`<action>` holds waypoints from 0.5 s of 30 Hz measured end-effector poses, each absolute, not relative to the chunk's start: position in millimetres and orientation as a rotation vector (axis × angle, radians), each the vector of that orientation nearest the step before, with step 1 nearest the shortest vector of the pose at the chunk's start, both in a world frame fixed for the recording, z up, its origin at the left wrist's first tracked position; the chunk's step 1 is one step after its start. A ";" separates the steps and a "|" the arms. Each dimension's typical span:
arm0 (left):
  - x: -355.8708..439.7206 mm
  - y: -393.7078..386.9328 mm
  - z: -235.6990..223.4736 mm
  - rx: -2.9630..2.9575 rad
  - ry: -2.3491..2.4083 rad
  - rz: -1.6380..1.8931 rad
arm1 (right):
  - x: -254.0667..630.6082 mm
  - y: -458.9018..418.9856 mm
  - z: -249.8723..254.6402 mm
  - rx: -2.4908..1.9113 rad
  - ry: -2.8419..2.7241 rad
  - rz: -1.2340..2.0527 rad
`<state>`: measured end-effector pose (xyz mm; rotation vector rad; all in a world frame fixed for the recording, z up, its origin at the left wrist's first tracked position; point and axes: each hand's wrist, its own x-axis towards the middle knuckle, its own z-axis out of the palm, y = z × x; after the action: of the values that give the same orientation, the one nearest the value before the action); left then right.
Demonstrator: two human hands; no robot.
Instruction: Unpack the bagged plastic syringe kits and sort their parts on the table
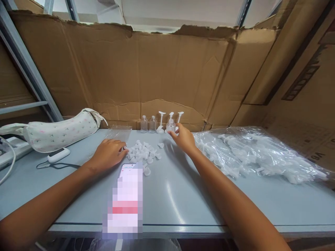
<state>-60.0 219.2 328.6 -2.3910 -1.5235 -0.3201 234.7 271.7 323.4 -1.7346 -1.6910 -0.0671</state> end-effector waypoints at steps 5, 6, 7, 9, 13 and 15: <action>-60.0 227.2 326.3 -2.402 -1.548 -0.412 | 204.6 291.3 330.5 -1.612 -1.719 0.154; -59.5 228.8 325.5 -2.413 -1.553 -0.426 | 194.4 296.3 332.1 -1.598 -1.739 0.164; -58.8 230.3 324.6 -2.425 -1.557 -0.438 | 183.1 301.5 333.6 -1.587 -1.760 0.171; -57.2 233.0 322.7 -2.453 -1.563 -0.461 | 158.5 311.9 335.7 -1.582 -1.800 0.189; -54.8 235.7 320.8 -2.472 -1.570 -0.497 | 113.0 328.9 338.3 -1.616 -1.883 0.200; -54.8 235.8 321.3 -2.479 -1.589 -0.520 | 97.7 334.7 339.8 -1.656 -1.913 0.184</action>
<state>-54.8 235.8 321.3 -2.4791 -1.5885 -0.5203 97.7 334.7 339.8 -1.6555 -1.9130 0.1844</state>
